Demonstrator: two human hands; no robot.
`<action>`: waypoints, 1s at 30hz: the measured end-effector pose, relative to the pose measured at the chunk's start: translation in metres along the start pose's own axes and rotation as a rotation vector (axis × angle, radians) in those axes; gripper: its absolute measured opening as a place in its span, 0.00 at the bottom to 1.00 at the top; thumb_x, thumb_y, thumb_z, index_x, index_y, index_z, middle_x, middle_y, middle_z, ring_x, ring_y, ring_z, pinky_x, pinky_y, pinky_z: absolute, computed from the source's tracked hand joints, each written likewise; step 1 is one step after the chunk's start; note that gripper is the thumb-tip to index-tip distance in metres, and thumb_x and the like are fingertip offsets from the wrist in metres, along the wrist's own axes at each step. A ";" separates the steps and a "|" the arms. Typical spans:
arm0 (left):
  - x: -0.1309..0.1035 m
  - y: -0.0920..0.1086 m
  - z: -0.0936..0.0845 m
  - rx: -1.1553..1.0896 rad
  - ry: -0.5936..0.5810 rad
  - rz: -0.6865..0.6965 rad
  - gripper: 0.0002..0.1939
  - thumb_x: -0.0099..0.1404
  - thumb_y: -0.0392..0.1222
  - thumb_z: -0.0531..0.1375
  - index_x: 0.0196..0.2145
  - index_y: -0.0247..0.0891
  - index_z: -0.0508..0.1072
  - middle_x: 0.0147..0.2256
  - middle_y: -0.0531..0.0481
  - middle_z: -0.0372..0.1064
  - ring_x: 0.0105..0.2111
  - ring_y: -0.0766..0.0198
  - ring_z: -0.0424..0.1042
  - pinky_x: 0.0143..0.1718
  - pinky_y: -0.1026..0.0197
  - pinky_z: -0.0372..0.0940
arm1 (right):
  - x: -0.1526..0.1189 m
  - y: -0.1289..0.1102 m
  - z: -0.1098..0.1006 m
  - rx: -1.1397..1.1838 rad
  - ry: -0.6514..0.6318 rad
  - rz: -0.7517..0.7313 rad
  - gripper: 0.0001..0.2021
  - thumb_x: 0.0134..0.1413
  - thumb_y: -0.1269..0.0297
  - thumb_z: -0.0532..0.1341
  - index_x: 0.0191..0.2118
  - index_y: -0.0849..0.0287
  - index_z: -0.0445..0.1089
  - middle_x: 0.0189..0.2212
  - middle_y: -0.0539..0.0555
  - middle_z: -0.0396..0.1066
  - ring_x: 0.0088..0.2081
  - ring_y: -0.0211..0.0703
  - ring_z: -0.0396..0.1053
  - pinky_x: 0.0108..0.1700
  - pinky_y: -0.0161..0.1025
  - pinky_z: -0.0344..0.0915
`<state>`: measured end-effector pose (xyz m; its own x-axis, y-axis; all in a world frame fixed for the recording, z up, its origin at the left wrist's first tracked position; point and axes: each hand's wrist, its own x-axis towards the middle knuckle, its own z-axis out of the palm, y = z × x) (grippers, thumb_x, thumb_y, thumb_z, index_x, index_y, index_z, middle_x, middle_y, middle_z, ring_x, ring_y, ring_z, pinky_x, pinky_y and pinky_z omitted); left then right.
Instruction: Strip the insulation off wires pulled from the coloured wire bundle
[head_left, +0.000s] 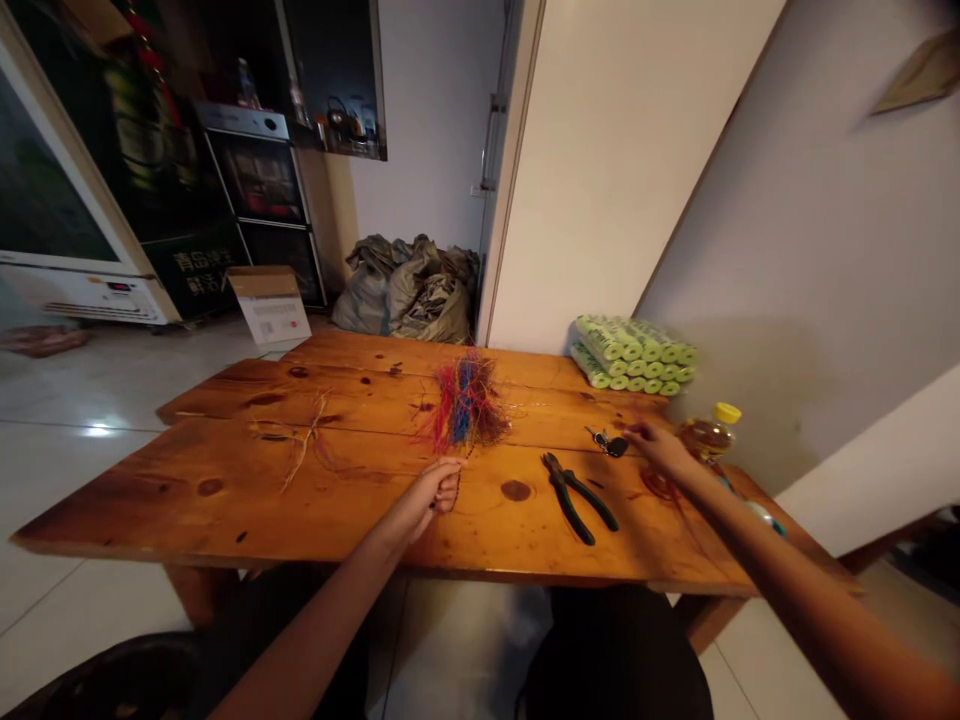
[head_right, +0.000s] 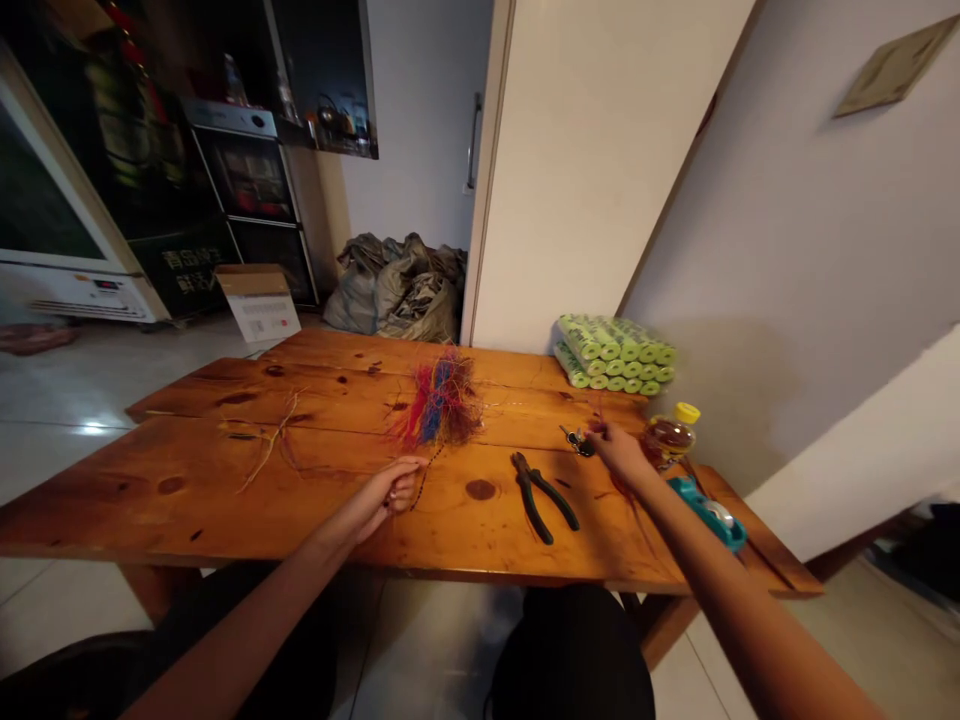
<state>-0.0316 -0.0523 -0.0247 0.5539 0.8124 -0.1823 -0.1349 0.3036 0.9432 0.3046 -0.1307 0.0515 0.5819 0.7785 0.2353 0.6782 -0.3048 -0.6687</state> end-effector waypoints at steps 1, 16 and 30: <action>-0.001 0.000 0.004 -0.038 -0.017 -0.015 0.13 0.55 0.46 0.55 0.35 0.35 0.63 0.18 0.63 0.41 0.14 0.76 0.41 0.16 0.70 0.37 | 0.010 0.008 0.014 -0.067 0.005 0.013 0.02 0.44 0.69 0.60 0.25 0.62 0.67 0.18 0.53 0.65 0.24 0.43 0.65 0.29 0.39 0.58; -0.018 -0.019 0.013 -0.241 0.102 -0.008 0.19 0.55 0.41 0.53 0.46 0.38 0.61 0.30 0.54 0.65 0.20 0.72 0.63 0.23 0.67 0.57 | -0.093 0.017 0.084 -0.679 -0.152 -0.241 0.30 0.50 0.42 0.51 0.46 0.66 0.64 0.43 0.67 0.66 0.46 0.59 0.64 0.43 0.45 0.60; -0.012 -0.028 0.011 -0.118 0.174 -0.046 0.21 0.55 0.50 0.56 0.42 0.34 0.70 0.18 0.61 0.48 0.15 0.76 0.44 0.16 0.69 0.38 | -0.065 0.009 0.072 -0.399 -0.065 0.024 0.16 0.48 0.53 0.53 0.32 0.61 0.67 0.29 0.62 0.71 0.33 0.55 0.70 0.34 0.44 0.63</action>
<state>-0.0256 -0.0761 -0.0459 0.4127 0.8669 -0.2795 -0.2139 0.3905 0.8954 0.2405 -0.1452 -0.0205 0.5788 0.7978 0.1689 0.7932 -0.5027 -0.3437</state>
